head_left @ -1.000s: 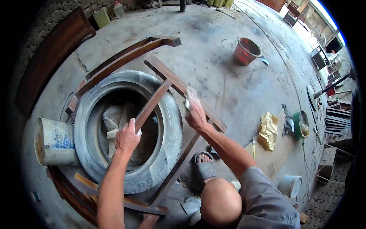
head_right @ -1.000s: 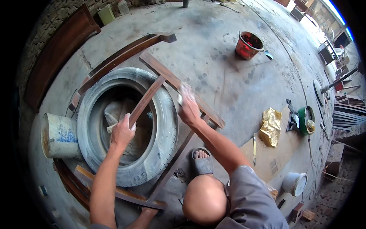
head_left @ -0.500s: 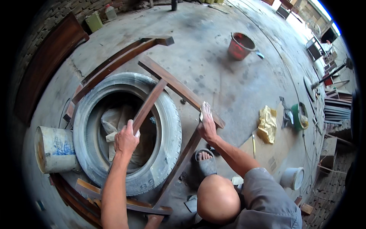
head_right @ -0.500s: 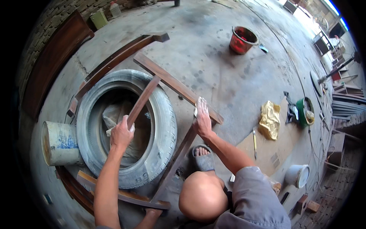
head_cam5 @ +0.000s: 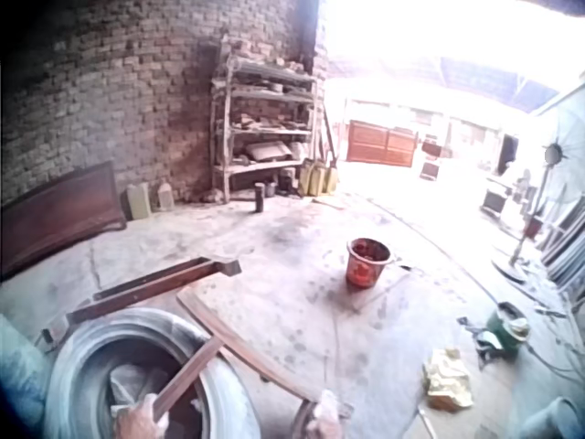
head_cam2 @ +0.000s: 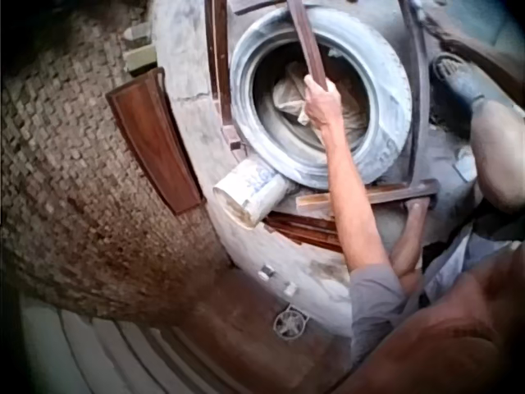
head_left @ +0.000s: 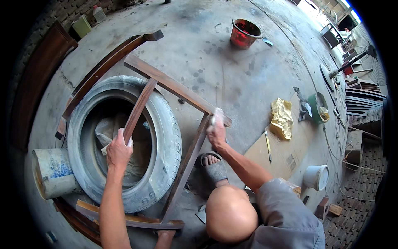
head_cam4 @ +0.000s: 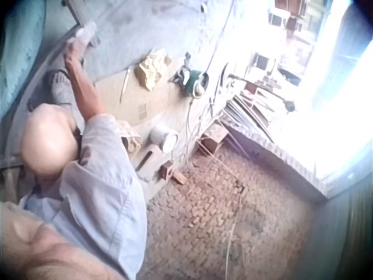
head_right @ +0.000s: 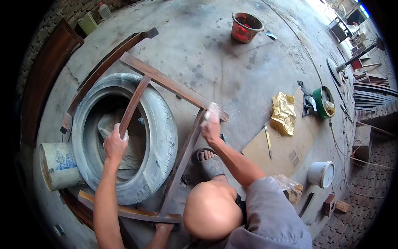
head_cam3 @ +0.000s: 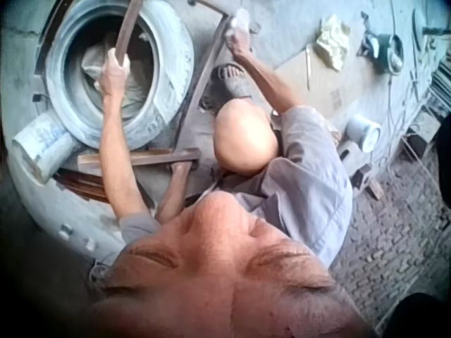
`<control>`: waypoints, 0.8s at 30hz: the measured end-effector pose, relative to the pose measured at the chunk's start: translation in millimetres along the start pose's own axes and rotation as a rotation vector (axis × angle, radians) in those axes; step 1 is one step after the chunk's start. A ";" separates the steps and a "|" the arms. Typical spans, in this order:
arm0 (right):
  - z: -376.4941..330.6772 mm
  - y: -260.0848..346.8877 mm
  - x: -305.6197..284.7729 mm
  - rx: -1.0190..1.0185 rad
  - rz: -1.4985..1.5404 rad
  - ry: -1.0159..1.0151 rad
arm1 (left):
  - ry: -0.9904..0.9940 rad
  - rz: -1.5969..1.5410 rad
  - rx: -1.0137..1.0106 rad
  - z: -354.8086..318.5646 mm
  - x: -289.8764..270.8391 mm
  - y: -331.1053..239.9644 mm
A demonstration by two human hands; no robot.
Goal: The person sands a wooden frame resting on a tire using a sanding block. They repeatedly rub the block along the frame's edges and surfaces, occasionally repositioning the frame to access different areas.
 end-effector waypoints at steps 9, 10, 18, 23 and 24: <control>-7.1 -26.9 -17.0 0.027 -0.134 -0.053 | -0.010 0.024 0.015 0.6 -0.1 0.7; -0.1 -12.1 -5.6 -0.021 -0.079 -0.025 | -0.003 0.019 0.012 -0.5 1.4 0.8; -4.2 -5.6 -31.6 0.050 -0.106 -0.008 | -0.034 0.028 0.020 2.9 -3.1 3.9; 12.0 68.9 0.9 -0.294 0.001 -0.006 | 0.001 -0.017 -0.015 -4.5 -2.1 11.6; 6.6 57.9 0.3 -0.179 0.037 0.092 | -0.001 0.001 -0.023 -6.8 -4.3 15.1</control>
Point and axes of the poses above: each hand's wrist, its own z-axis towards the middle knuckle, its own x-axis out of the palm, y = z × x, the point moved 5 cm from there along z, towards the middle knuckle, and after that the axes turned 2 degrees about z, right-handed, at the moved point
